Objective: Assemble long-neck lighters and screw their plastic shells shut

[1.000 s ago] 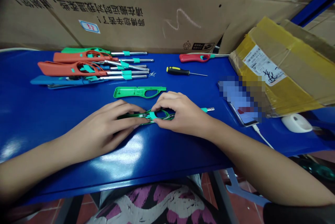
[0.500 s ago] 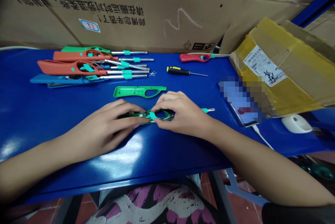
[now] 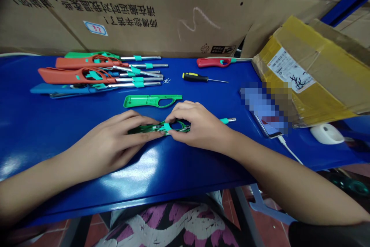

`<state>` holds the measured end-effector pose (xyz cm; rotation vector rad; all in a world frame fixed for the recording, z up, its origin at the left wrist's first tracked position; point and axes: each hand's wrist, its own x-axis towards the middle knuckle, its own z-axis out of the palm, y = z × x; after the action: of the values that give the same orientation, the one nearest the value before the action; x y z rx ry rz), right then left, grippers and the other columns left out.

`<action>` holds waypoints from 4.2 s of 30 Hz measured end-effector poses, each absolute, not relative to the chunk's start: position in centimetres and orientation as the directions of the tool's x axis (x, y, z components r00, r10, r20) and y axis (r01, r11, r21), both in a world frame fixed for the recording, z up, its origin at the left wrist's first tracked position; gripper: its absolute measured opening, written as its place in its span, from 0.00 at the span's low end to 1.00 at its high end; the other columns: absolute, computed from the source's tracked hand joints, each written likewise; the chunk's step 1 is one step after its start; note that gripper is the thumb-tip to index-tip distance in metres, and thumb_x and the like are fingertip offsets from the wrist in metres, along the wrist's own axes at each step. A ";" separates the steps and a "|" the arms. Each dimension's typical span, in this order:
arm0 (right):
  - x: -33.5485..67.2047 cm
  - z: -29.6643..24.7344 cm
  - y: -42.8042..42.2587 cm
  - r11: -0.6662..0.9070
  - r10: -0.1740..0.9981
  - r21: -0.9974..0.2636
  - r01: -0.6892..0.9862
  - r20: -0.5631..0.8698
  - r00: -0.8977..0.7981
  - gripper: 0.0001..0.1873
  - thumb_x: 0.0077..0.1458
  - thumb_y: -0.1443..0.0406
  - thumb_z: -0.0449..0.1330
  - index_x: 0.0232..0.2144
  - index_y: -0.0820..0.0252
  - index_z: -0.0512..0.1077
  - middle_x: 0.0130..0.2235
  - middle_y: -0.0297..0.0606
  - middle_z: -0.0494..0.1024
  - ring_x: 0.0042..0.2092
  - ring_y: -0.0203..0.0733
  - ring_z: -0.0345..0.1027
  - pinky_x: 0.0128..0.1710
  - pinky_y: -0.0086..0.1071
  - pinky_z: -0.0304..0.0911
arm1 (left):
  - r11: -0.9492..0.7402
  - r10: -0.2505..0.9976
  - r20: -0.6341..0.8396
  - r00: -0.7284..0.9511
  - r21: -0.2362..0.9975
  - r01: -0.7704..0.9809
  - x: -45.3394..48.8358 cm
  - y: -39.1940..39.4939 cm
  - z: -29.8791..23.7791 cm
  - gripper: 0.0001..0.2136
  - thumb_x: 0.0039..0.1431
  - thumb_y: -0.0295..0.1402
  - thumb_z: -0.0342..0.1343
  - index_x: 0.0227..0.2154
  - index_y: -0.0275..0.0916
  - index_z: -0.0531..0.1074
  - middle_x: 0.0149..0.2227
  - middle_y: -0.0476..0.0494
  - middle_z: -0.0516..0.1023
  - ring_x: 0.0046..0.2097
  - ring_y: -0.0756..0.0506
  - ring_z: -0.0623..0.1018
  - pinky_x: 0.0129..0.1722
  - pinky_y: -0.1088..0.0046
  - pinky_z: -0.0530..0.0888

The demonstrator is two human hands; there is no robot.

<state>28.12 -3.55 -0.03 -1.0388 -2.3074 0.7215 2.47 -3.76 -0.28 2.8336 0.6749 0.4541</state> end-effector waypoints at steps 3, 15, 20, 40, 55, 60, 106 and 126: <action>28.3 0.2 -3.5 0.549 0.783 -0.662 0.510 0.192 -0.592 0.10 0.56 0.69 0.64 0.41 0.57 0.78 0.42 0.38 0.81 0.45 0.41 0.75 0.48 0.37 0.68 | -0.882 0.461 0.264 0.847 0.243 0.405 2.4 -3.8 -0.4 0.17 0.70 0.26 0.49 0.57 0.42 0.74 0.53 0.38 0.78 0.47 0.39 0.74 0.45 0.56 0.77; 29.3 1.2 -3.3 0.482 0.798 -0.708 0.517 0.109 -0.593 0.13 0.54 0.72 0.63 0.42 0.56 0.77 0.43 0.38 0.79 0.46 0.42 0.73 0.48 0.37 0.68 | -0.844 0.518 0.261 0.814 0.311 0.437 2.6 -3.8 -0.7 0.15 0.71 0.29 0.51 0.56 0.42 0.73 0.53 0.42 0.78 0.49 0.41 0.74 0.48 0.61 0.75; 28.7 0.6 -3.6 0.571 0.772 -0.633 0.523 0.197 -0.604 0.11 0.54 0.71 0.64 0.40 0.56 0.76 0.41 0.37 0.79 0.44 0.42 0.71 0.48 0.38 0.64 | -0.841 0.519 0.249 0.817 0.318 0.437 2.6 -3.9 -0.7 0.15 0.71 0.29 0.50 0.56 0.42 0.73 0.53 0.40 0.78 0.48 0.41 0.74 0.48 0.61 0.75; 29.0 1.0 -3.7 0.744 0.628 -0.480 0.465 0.265 -0.732 0.04 0.61 0.66 0.62 0.35 0.53 0.77 0.38 0.35 0.76 0.42 0.41 0.68 0.46 0.40 0.59 | -0.840 0.522 0.255 0.814 0.317 0.440 2.4 -4.0 -0.7 0.15 0.71 0.28 0.50 0.55 0.43 0.75 0.52 0.41 0.78 0.49 0.41 0.74 0.48 0.60 0.76; 29.0 0.7 -3.7 0.765 0.610 -0.439 0.472 0.258 -0.749 0.06 0.62 0.66 0.62 0.36 0.54 0.80 0.36 0.34 0.77 0.40 0.40 0.68 0.44 0.40 0.55 | -0.834 0.529 0.265 0.806 0.335 0.437 2.6 -3.9 -0.8 0.14 0.70 0.28 0.52 0.54 0.43 0.74 0.51 0.43 0.78 0.48 0.41 0.74 0.48 0.60 0.75; 29.1 0.9 -3.8 0.750 0.620 -0.451 0.484 0.227 -0.751 0.06 0.63 0.66 0.62 0.36 0.55 0.80 0.36 0.35 0.77 0.41 0.40 0.68 0.45 0.40 0.55 | -0.837 0.526 0.267 0.807 0.330 0.436 2.5 -4.0 -0.8 0.14 0.70 0.27 0.52 0.54 0.43 0.75 0.52 0.43 0.78 0.48 0.41 0.73 0.47 0.60 0.76; 30.2 0.1 -2.2 0.480 0.877 -0.456 0.750 0.257 -0.405 0.21 0.62 0.62 0.58 0.56 0.60 0.73 0.55 0.47 0.74 0.57 0.49 0.69 0.60 0.45 0.65 | -0.756 0.651 0.364 0.666 0.222 0.616 0.6 -0.6 0.8 0.13 0.70 0.35 0.52 0.52 0.37 0.74 0.52 0.39 0.78 0.55 0.39 0.75 0.57 0.56 0.72; 29.3 1.5 -2.8 0.130 0.964 -0.869 0.478 -0.002 -0.265 0.24 0.57 0.51 0.65 0.49 0.60 0.76 0.39 0.40 0.82 0.36 0.41 0.73 0.35 0.35 0.70 | -0.824 0.544 0.551 0.633 0.209 0.526 0.6 -1.2 0.8 0.10 0.67 0.23 0.53 0.46 0.36 0.76 0.43 0.41 0.80 0.45 0.45 0.80 0.45 0.69 0.77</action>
<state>29.31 -2.75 1.46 -1.3901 -1.8211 1.0594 0.56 -1.22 0.78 2.8125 0.9217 0.9645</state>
